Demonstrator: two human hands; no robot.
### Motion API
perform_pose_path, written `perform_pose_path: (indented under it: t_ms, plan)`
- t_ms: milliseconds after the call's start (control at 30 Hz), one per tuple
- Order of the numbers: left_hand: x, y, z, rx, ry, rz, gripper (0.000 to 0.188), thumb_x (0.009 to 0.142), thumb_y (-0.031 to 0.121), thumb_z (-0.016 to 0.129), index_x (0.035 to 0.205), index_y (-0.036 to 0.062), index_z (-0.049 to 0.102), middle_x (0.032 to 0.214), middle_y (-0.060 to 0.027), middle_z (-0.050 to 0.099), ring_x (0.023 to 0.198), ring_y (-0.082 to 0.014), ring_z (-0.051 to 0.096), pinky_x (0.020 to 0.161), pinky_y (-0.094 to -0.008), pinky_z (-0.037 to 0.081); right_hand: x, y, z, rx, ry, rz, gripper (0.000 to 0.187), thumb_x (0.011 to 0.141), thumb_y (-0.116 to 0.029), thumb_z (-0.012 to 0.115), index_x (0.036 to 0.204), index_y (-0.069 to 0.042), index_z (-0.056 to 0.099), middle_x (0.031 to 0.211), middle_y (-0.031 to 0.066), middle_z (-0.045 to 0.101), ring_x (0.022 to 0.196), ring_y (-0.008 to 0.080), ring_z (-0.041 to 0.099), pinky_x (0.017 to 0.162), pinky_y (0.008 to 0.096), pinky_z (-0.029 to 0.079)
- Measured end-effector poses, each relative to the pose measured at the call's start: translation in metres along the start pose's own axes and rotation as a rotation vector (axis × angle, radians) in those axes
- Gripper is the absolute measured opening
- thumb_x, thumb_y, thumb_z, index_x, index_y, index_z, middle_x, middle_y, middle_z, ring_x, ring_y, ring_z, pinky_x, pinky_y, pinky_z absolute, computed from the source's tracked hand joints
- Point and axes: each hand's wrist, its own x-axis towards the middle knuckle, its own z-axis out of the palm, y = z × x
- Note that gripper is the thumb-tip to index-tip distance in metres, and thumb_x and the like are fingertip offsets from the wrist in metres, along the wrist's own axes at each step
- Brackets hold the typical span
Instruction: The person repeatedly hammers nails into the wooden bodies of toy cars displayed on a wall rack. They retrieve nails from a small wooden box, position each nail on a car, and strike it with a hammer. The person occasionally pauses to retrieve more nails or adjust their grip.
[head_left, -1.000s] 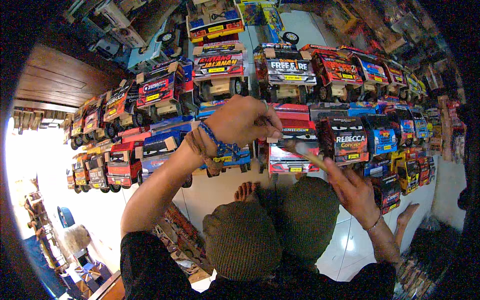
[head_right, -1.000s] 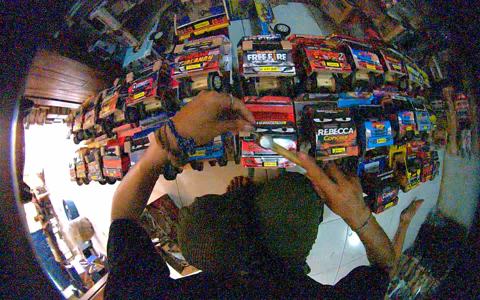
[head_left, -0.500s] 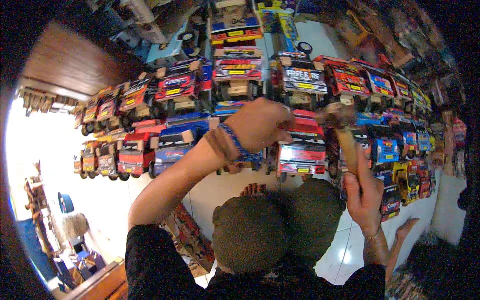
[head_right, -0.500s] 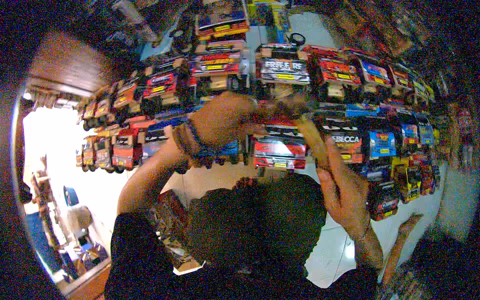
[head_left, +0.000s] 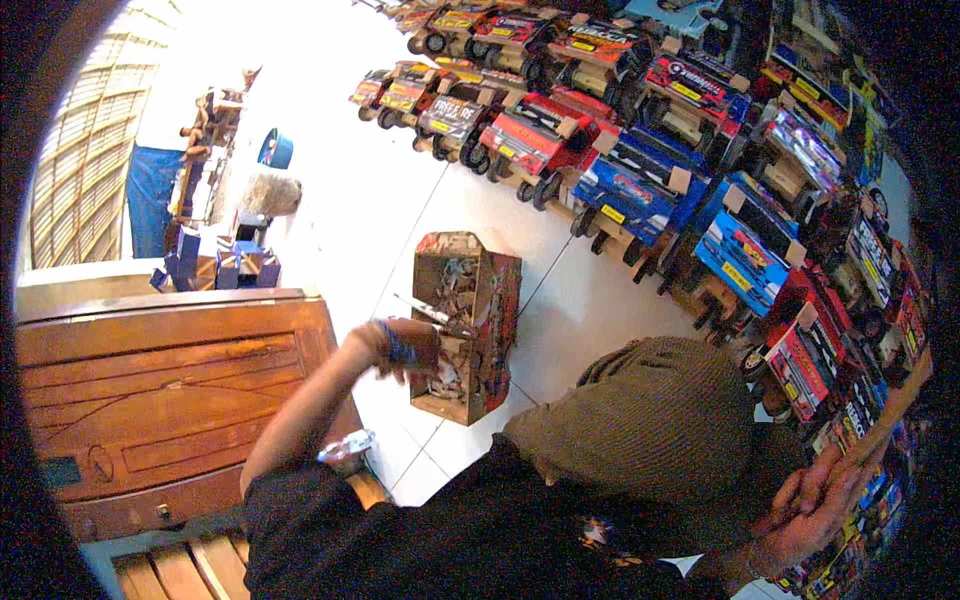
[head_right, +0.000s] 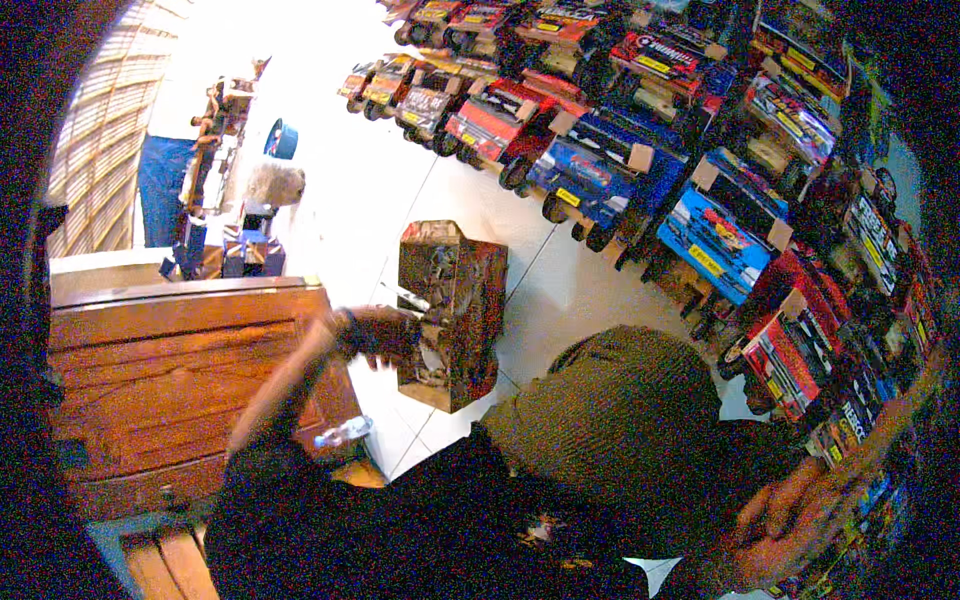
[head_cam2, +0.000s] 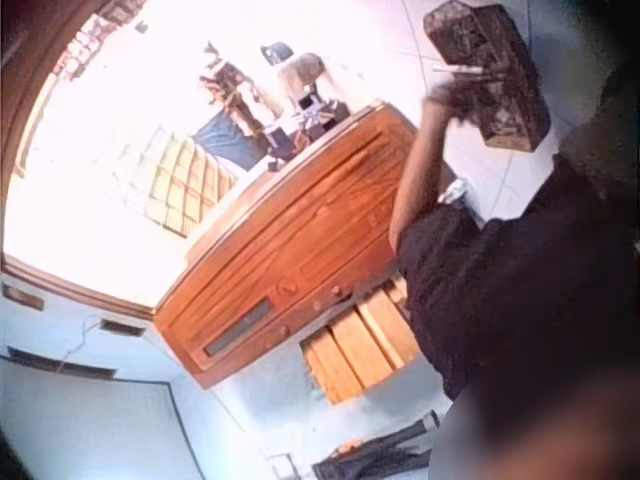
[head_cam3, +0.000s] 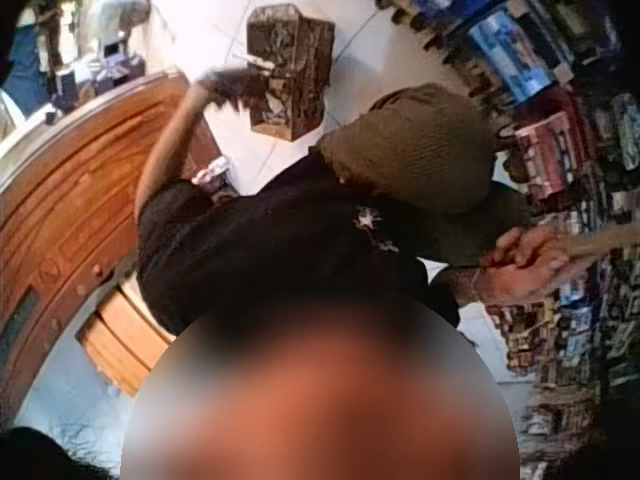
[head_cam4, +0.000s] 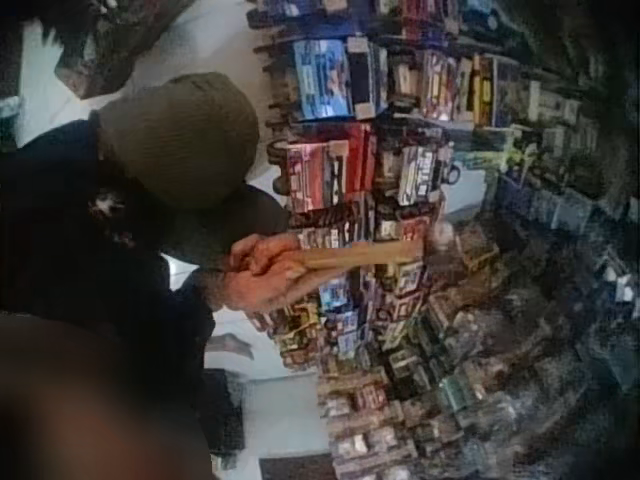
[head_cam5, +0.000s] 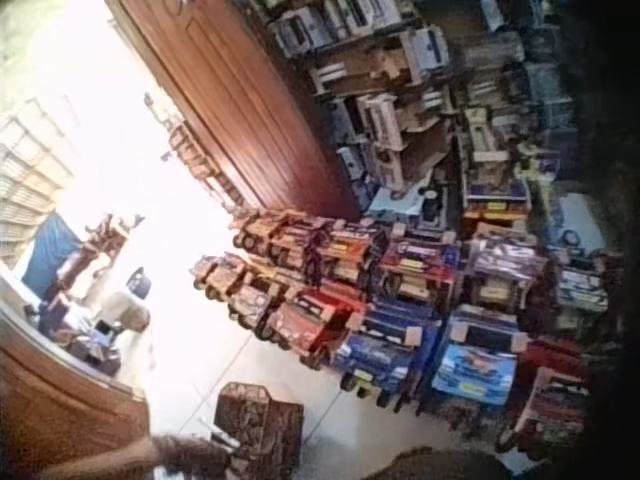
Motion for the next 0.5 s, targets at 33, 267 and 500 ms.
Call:
perform_pose_path:
  t_ms: [33,267,500]
  plan:
    - [0.023,-0.04,0.022,-0.108,-0.03,-0.151,0.025,0.089,0.033,0.066,0.096,0.0093,0.07,0.076,-0.0082,0.07,0.06,-0.0206,0.068,0.049,-0.0323,0.057,0.0,-0.002,-0.002,0.099,-0.063,0.126,0.059,0.099,-0.04,0.048,0.148,-0.01,0.038,0.075,0.0016,0.053,0.04,0.003,0.021,0.034,0.0175,0.018]
    - [0.142,-0.109,0.137,0.204,1.195,0.194,0.03,0.082,0.029,0.068,0.106,0.0108,0.065,0.094,-0.0188,0.067,0.087,-0.0409,0.066,0.072,-0.0495,0.054,-0.002,-0.007,-0.008,0.209,-0.045,0.198,0.055,0.101,-0.035,0.047,0.149,-0.01,0.036,0.06,-0.0015,0.036,0.04,0.0042,0.021,0.032,0.0193,0.02]
    - [0.183,-0.122,0.127,0.115,1.177,0.241,0.032,0.082,0.023,0.068,0.109,0.0069,0.063,0.101,-0.0198,0.066,0.09,-0.0408,0.065,0.075,-0.0487,0.053,-0.009,-0.002,-0.033,0.426,-0.152,0.292,0.069,0.093,-0.036,0.063,0.145,-0.004,0.032,0.055,0.0027,0.044,0.034,0.011,0.034,0.029,0.0257,0.031]
